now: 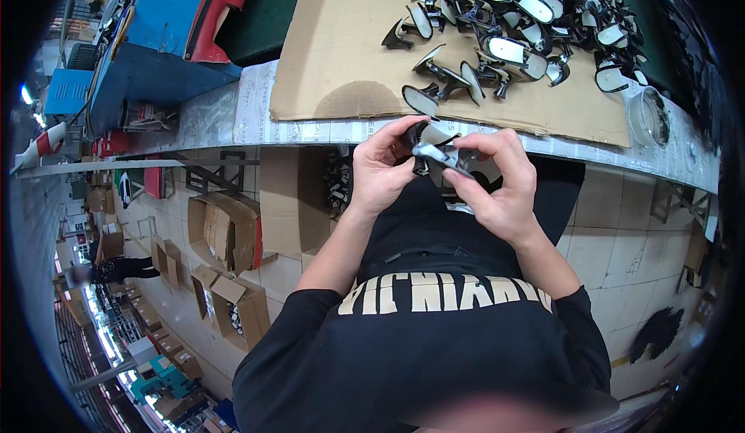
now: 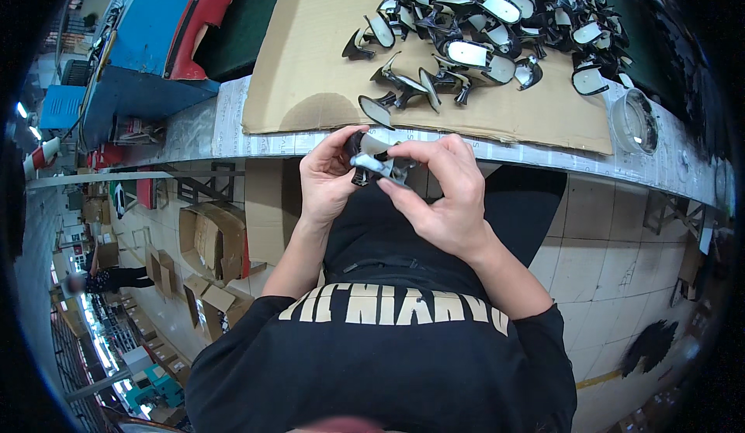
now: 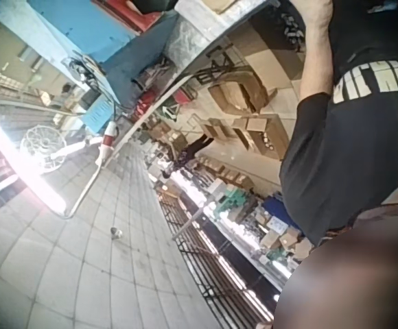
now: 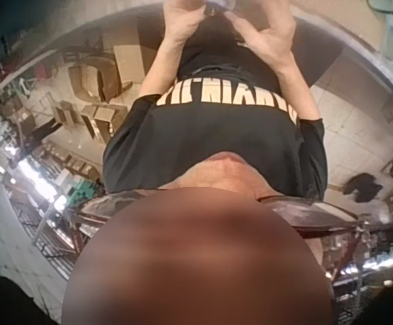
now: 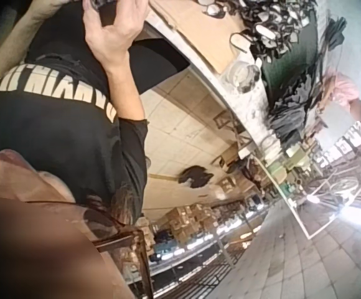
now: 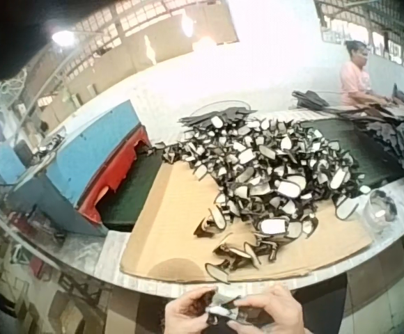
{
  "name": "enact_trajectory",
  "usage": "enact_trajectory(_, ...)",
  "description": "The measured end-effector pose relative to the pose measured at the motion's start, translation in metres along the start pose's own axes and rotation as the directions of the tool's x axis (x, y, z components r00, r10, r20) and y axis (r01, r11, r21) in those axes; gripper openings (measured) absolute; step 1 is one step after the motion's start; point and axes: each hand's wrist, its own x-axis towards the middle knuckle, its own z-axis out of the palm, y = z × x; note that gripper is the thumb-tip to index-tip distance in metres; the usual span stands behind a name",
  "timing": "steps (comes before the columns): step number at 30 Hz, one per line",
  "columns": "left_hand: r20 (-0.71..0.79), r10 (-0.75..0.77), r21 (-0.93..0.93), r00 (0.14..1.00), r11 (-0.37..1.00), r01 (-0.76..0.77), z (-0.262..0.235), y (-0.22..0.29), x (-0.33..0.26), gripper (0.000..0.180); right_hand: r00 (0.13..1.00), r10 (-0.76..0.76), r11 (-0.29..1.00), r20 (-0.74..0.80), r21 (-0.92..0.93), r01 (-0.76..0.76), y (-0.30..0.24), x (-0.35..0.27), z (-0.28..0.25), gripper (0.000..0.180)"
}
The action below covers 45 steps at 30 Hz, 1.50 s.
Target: The recorder is inspecting and assembling shoe heel components in a factory setting.
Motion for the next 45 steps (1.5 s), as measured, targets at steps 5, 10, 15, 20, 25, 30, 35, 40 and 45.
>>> enact_trajectory(5,-0.012,-0.023,0.053,1.000,0.998,0.024,-0.002,0.001,0.000,0.055,0.996,-0.051,0.999,0.072,0.020,0.050,-0.012,-0.003,-0.015,0.039)
enact_trajectory(10,-0.010,-0.035,0.026,0.999,0.999,0.035,0.005,0.003,-0.002,0.061,0.993,-0.100,0.985,-0.056,-0.146,0.091,-0.002,0.001,-0.011,0.037)
enact_trajectory(15,-0.062,-0.075,0.033,0.995,0.996,0.077,0.009,0.005,-0.005,0.066,0.975,-0.204,0.945,-0.086,-0.278,0.174,0.007,0.000,-0.007,0.038)
enact_trajectory(20,-0.092,-0.108,0.061,0.990,0.992,0.114,0.010,0.007,-0.006,0.064,0.970,-0.183,0.918,-0.161,-0.380,0.110,0.014,0.007,-0.018,0.033)
enact_trajectory(25,-0.070,-0.136,0.057,0.988,0.989,0.140,0.011,0.004,-0.009,0.063,0.981,-0.156,0.949,-0.116,-0.294,0.116,0.009,0.008,-0.021,0.033)
enact_trajectory(30,-0.025,-0.130,0.165,0.991,0.977,0.132,0.014,0.007,-0.010,0.061,0.983,-0.185,0.958,0.007,-0.221,0.182,0.012,0.005,-0.015,0.035)
enact_trajectory(35,-0.030,-0.118,0.199,0.993,0.972,0.122,0.014,0.006,-0.011,0.060,0.979,-0.199,0.939,-0.046,-0.294,0.177,0.011,0.009,-0.013,0.035)
enact_trajectory(40,-0.054,-0.121,0.238,0.991,0.962,0.130,0.016,0.007,-0.011,0.060,0.968,-0.212,0.910,-0.135,-0.388,0.145,0.015,0.012,-0.014,0.034)
enact_trajectory(45,-0.056,-0.196,0.113,0.979,0.973,0.202,0.010,0.006,-0.011,0.064,0.969,-0.160,0.914,-0.188,-0.398,0.074,0.020,0.010,-0.017,0.032)
